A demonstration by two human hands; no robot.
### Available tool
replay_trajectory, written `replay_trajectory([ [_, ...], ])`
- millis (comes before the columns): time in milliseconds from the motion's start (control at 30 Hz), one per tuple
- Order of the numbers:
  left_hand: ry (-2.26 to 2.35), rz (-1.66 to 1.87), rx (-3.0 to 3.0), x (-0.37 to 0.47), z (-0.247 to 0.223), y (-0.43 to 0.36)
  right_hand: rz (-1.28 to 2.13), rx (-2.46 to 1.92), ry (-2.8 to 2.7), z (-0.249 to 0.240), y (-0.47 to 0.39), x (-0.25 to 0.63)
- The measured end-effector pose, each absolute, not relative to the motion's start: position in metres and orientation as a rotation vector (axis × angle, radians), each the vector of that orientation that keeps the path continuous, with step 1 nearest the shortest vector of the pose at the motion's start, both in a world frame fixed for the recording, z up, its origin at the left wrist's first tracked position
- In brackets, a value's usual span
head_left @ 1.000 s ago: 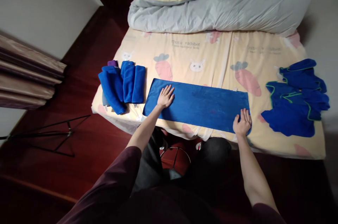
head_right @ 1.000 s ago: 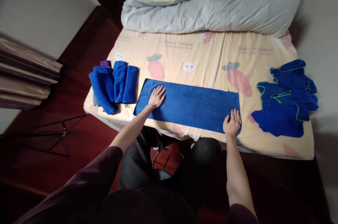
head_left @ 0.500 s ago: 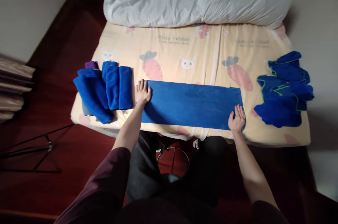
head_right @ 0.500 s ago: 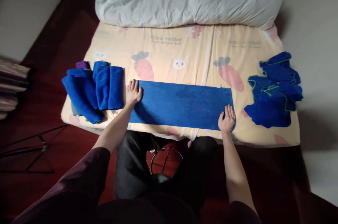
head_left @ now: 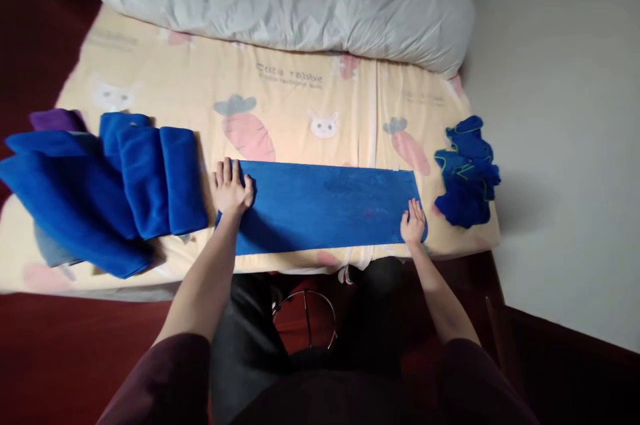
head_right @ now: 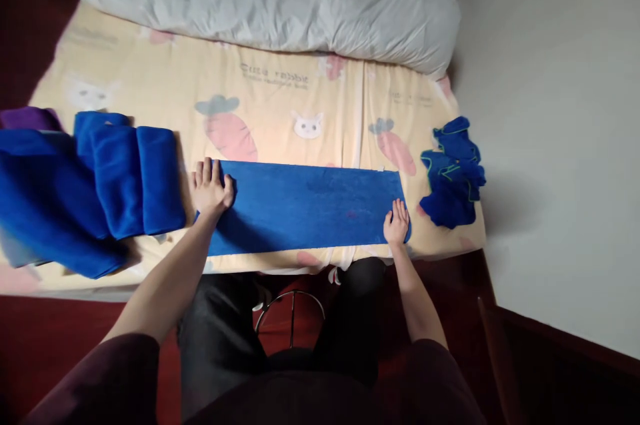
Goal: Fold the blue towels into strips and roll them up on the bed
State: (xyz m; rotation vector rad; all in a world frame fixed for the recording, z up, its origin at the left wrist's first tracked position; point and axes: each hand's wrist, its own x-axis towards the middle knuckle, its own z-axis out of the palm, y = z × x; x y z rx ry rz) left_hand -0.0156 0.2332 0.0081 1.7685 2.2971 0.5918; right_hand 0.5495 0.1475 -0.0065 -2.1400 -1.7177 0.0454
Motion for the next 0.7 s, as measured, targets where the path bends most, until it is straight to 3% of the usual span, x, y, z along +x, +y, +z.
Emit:
replay_trajectory([
  [133,2.259,0.694,1.767,-0.015,0.005,0.233,0.035,-2.039,-1.617,0.005,0.178,0.480],
  [433,2.302,0.671,1.799,-0.015,0.010,0.230,0.519,-1.195,-2.411,0.003,0.236,0.202],
  [533,2.293,0.665,1.807,-0.015,0.011,0.229,0.584,-1.144,-2.462,-0.002,0.238,0.196],
  [700,2.290,0.697,1.811,-0.014,0.010,0.230,0.670,-1.295,-2.269,0.000,0.251,0.285],
])
